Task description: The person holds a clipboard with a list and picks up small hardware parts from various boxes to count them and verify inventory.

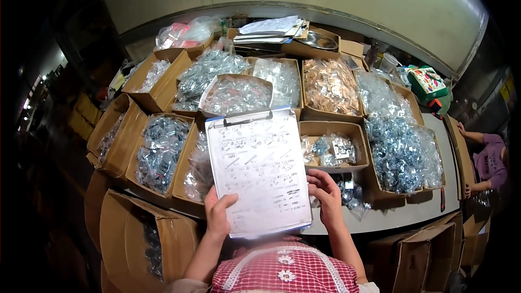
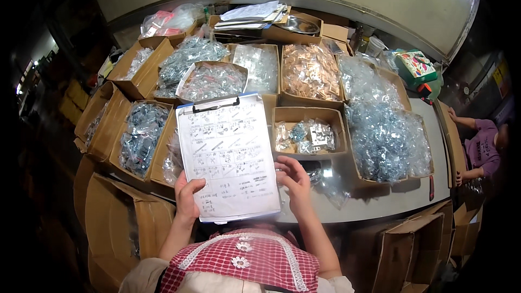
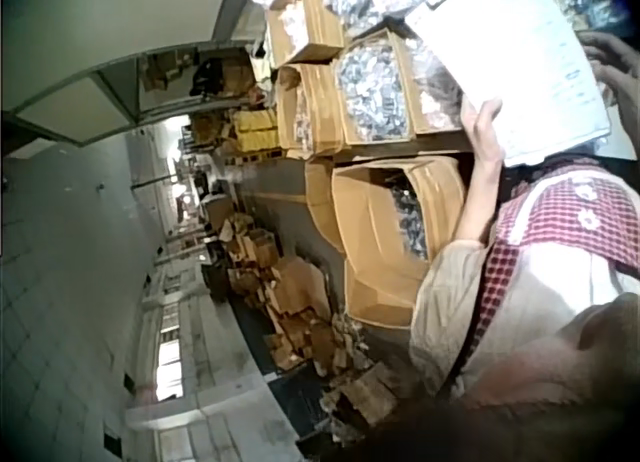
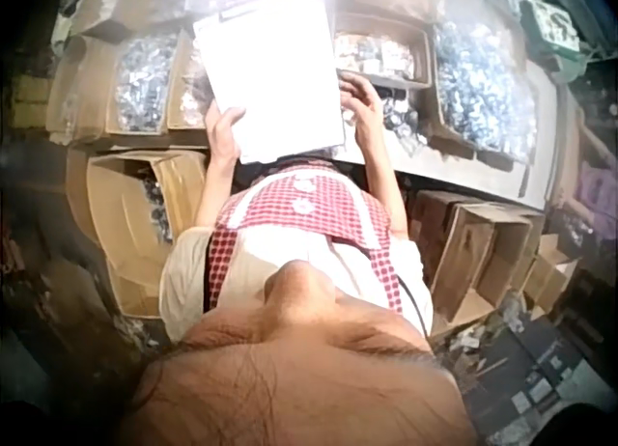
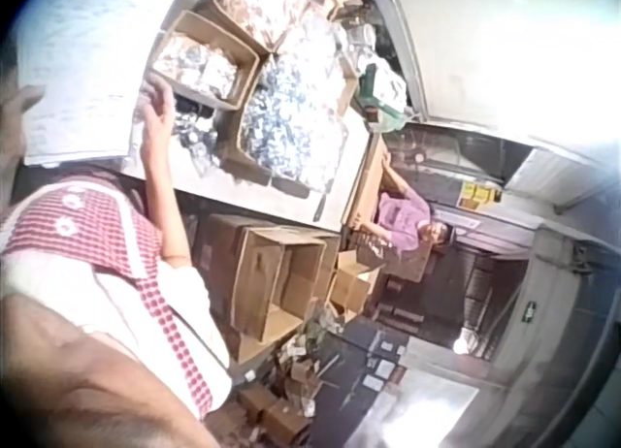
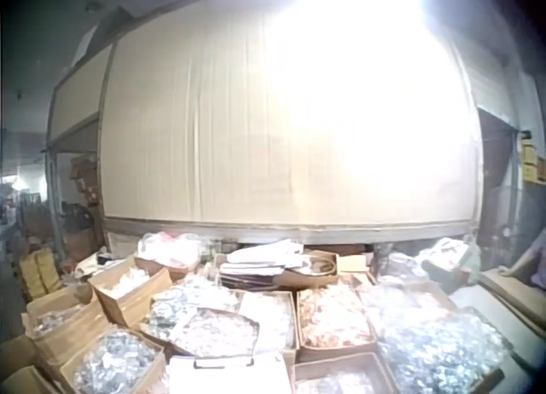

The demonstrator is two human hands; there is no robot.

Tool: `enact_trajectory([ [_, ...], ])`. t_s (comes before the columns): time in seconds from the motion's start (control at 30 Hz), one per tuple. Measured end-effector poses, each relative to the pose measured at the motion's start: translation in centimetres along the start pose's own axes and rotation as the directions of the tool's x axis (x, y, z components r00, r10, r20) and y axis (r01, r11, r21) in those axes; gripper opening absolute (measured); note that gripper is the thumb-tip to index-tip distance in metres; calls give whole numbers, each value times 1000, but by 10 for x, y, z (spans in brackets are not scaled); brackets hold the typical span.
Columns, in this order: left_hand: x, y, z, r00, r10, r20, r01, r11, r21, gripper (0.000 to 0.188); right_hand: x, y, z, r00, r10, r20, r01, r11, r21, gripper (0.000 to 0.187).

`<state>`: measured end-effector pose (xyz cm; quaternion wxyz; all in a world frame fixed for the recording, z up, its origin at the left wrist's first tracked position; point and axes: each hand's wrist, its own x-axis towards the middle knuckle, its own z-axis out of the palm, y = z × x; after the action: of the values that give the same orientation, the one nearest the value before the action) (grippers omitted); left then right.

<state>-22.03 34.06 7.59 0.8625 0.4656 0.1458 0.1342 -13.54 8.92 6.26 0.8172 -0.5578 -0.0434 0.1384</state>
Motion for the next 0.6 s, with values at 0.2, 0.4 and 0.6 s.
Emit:
enact_trajectory([
  [0.2,1,-5,-3,998,-40,38,38,998,53,43,5,3,14,999,31,26,-31,1000,4,48],
  [0.4,3,-14,-2,996,-66,57,61,995,82,44,12,17,21,998,58,35,-57,998,-29,62],
  [0.6,12,-14,-3,994,-90,64,82,990,117,44,16,30,16,999,4,52,1,995,-102,77],
])
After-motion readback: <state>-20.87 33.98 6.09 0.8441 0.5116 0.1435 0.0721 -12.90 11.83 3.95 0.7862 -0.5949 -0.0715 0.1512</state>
